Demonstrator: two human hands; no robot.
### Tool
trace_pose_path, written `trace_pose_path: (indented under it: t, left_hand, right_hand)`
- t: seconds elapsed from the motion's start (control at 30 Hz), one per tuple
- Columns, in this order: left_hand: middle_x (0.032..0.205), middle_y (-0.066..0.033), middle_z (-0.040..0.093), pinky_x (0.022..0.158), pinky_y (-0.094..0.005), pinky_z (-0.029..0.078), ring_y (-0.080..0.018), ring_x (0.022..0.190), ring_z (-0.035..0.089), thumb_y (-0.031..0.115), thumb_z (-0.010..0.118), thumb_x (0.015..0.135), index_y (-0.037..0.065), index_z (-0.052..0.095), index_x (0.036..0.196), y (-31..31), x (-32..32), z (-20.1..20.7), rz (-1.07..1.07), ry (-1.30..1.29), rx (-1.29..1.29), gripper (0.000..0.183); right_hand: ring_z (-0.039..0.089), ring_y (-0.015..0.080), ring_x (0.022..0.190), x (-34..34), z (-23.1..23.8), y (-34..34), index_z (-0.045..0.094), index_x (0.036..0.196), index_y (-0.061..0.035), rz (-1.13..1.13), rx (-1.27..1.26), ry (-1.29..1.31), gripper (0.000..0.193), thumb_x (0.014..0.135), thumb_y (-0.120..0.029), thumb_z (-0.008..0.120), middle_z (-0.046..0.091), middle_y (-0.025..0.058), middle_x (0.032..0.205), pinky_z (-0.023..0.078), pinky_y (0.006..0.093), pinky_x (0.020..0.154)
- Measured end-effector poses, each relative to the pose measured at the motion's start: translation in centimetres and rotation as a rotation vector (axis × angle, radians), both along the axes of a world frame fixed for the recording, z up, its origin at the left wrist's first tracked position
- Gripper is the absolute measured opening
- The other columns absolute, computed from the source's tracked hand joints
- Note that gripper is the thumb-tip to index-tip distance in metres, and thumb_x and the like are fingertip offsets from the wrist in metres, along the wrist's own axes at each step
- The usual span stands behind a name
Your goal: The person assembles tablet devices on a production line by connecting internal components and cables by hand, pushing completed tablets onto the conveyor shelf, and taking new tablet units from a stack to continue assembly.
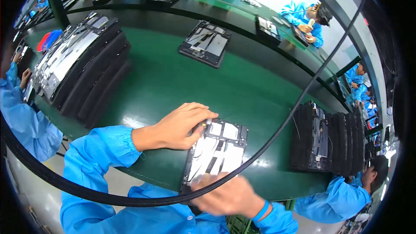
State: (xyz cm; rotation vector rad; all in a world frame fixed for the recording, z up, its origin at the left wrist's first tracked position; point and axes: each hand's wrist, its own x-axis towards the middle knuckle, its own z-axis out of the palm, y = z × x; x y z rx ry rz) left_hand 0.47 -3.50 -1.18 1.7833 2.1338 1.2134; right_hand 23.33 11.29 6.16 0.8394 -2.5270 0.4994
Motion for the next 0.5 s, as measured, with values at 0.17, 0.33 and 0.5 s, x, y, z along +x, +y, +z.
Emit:
trace_pose_path:
  t: [0.17,0.33,0.5]
  left_hand:
    - [0.158,-0.0225,0.058,0.129,-0.0552,0.039,-0.0458,0.154,0.045,0.011,0.072,0.084,0.002,0.051,0.16,-0.1,-0.5,0.6,-0.06,-0.125,-0.125,0.079]
    - [0.161,-0.0226,0.054,0.13,-0.058,0.036,-0.0472,0.156,0.043,0.009,0.075,0.082,0.004,0.045,0.165,0.1,-0.8,0.2,-0.1,-0.152,-0.1,0.088]
    - [0.168,-0.0226,0.048,0.132,-0.0592,0.032,-0.0467,0.16,0.039,0.008,0.077,0.085,0.006,0.042,0.171,0.0,-1.5,1.3,-0.172,-0.198,-0.174,0.093]
  right_hand:
    - [0.066,0.0342,0.106,-9.8,-2.9,6.4,0.076,0.109,-0.0053,-0.313,-0.268,-0.104,0.021,0.088,-0.006,0.074,0.072,0.0121,0.111,0.052,0.0474,0.093]
    - [0.062,0.0343,0.099,-10.9,-4.9,9.0,0.074,0.104,-0.0049,-0.283,-0.293,-0.215,0.02,0.085,-0.009,0.079,0.065,0.0137,0.105,0.049,0.047,0.089]
    - [0.053,0.0303,0.088,-10.2,-4.9,8.9,0.073,0.089,-0.0061,-0.378,-0.334,-0.22,0.02,0.079,-0.009,0.091,0.059,0.0092,0.095,0.045,0.0447,0.079]
